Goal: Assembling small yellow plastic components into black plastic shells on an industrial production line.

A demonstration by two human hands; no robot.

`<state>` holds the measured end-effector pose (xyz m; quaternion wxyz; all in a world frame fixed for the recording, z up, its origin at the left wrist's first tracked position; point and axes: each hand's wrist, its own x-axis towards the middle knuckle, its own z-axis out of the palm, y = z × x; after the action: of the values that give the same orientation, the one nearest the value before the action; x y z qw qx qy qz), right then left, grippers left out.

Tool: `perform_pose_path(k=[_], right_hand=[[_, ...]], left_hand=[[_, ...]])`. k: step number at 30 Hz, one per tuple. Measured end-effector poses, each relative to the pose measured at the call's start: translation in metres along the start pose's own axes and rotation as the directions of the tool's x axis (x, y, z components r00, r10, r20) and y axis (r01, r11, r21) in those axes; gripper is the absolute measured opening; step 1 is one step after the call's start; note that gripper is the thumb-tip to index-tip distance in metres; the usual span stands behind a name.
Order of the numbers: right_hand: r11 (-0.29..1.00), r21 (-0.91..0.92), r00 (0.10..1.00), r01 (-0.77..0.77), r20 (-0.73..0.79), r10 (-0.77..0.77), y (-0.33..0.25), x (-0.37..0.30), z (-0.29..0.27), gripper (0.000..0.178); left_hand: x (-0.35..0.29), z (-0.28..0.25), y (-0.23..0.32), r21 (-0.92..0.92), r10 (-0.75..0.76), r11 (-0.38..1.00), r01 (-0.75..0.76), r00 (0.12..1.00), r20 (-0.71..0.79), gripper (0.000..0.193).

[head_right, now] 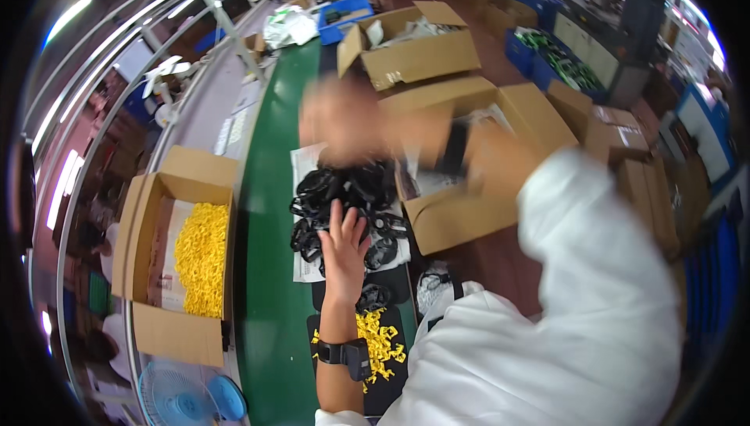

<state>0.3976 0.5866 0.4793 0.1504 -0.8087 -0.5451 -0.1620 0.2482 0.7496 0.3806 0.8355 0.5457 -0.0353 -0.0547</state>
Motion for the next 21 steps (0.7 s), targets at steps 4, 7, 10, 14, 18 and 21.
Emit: perform_pose_path(k=[4,7,10,14,18,21], right_hand=[[0.883,-0.442,0.963,-0.16,0.126,0.237,0.016,-0.021,-0.159,0.038],[0.779,-0.602,0.956,-0.174,0.086,0.28,-0.002,-0.041,-0.22,0.046],[0.692,-0.676,0.94,-0.252,-0.002,0.341,0.001,-0.058,-0.228,0.054],[0.379,-0.461,0.585,-0.802,-0.736,0.341,0.117,-0.101,-0.1,0.057],[0.673,-0.022,0.346,-0.74,-0.87,0.352,0.104,-0.082,-0.11,0.056],[0.664,-0.069,0.365,-0.745,-0.875,0.318,0.105,-0.083,-0.146,0.043]], left_hand=[[-0.025,-0.034,-0.013,-0.052,-0.108,0.992,0.118,0.981,0.161,0.079],[-0.06,-0.065,-0.049,-0.207,-0.14,0.971,0.12,0.986,-0.086,0.07],[-0.097,-0.083,-0.062,-0.359,-0.133,0.928,0.105,0.99,-0.054,0.066],[-0.123,-0.09,-0.057,-0.294,-0.096,0.955,0.027,0.97,-0.223,0.055],[-0.155,-0.121,-0.045,-0.228,0.097,0.959,-0.169,0.951,-0.295,0.05],[-0.165,-0.108,-0.035,-0.158,0.185,0.948,-0.275,0.883,-0.431,0.041]])
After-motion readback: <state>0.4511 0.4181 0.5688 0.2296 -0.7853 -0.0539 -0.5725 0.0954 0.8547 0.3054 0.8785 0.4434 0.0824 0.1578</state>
